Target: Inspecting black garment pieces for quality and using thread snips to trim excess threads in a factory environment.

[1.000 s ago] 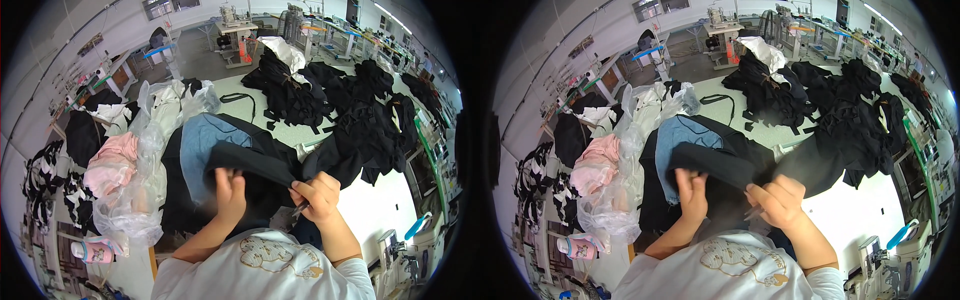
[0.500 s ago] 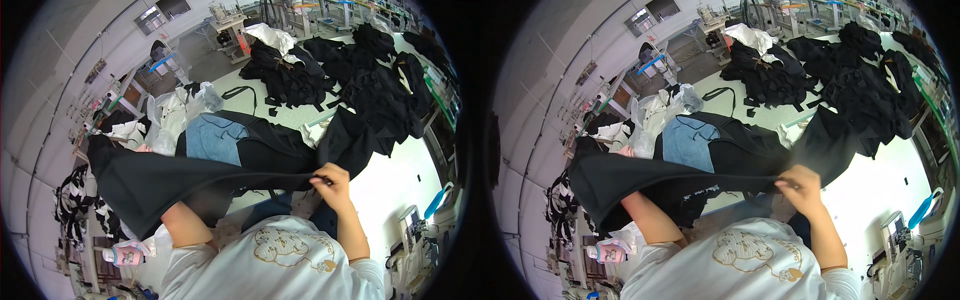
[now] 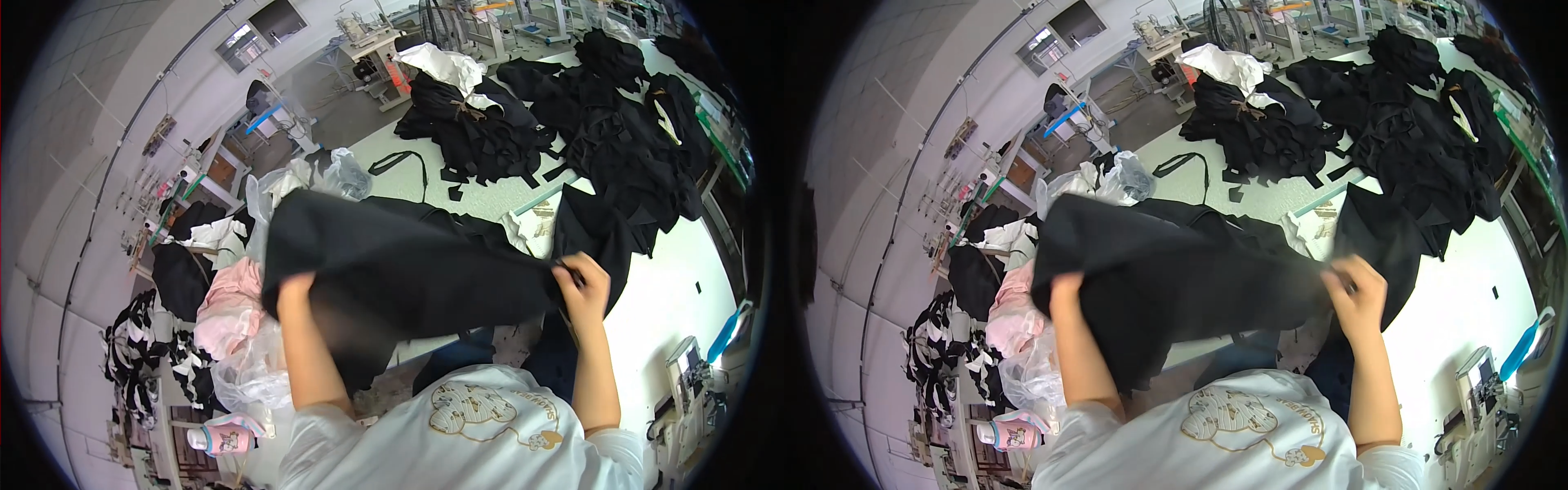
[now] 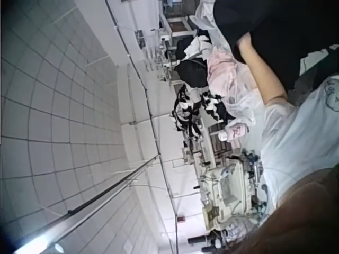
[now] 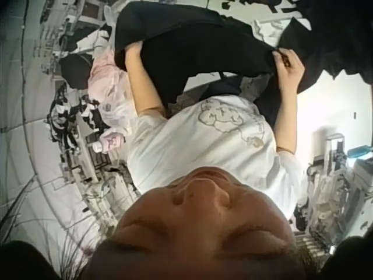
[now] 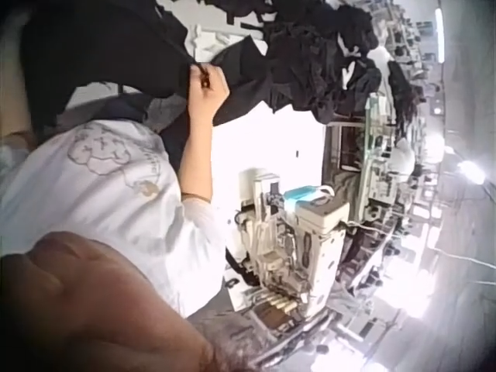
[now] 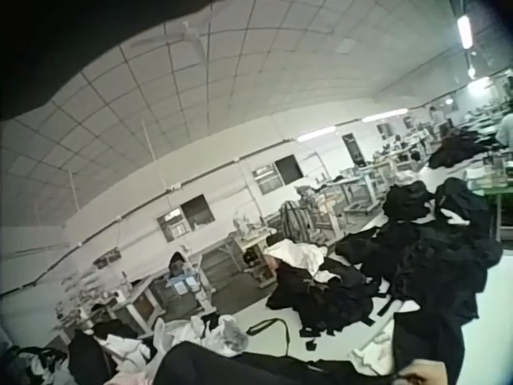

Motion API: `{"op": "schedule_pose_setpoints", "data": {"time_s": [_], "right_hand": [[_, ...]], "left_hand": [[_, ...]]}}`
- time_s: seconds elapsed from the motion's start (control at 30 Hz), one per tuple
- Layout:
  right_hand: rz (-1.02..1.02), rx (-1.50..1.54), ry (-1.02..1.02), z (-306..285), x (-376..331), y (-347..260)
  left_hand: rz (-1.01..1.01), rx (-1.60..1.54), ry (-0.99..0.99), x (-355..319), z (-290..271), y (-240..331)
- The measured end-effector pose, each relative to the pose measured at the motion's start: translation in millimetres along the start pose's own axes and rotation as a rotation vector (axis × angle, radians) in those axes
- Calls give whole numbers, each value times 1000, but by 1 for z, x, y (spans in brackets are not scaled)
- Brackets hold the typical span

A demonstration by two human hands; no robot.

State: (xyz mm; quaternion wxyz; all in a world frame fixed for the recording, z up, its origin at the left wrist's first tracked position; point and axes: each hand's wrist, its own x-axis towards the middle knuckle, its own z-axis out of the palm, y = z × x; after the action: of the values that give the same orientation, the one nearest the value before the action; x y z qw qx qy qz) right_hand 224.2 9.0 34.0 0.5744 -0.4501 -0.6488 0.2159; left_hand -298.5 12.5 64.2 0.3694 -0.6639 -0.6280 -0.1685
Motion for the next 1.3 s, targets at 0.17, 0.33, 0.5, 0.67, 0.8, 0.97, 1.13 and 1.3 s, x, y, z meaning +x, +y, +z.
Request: {"op": "schedule_pose_setpoints", "data": {"time_s": [0.17, 0.33, 0.5, 0.67, 0.8, 0.97, 1.13, 1.3], "right_hand": [[110, -61, -122, 49, -4, 64], [310, -23, -179, 45, -7, 59], [387, 89, -215, 56, -5, 54], [373, -17, -123, 52, 7, 39], [148, -74, -55, 43, 12, 25], [41, -69, -64, 41, 20, 6], [73, -157, -88, 43, 38, 12], [42, -267, -84, 50, 45, 15]], "left_hand": [[-178, -747, -529, 7, 69, 28], [-652, -559, -658, 17, 39, -10], [-570, -506, -906, 79, -6, 2], [-58, -238, -818, 73, -22, 39], [91, -501, -631, 81, -106, 127], [213, -1464, -462, 86, -66, 252], [40, -1675, -961, 84, -20, 282], [-120, -1893, -1232, 98, -13, 267]]}}
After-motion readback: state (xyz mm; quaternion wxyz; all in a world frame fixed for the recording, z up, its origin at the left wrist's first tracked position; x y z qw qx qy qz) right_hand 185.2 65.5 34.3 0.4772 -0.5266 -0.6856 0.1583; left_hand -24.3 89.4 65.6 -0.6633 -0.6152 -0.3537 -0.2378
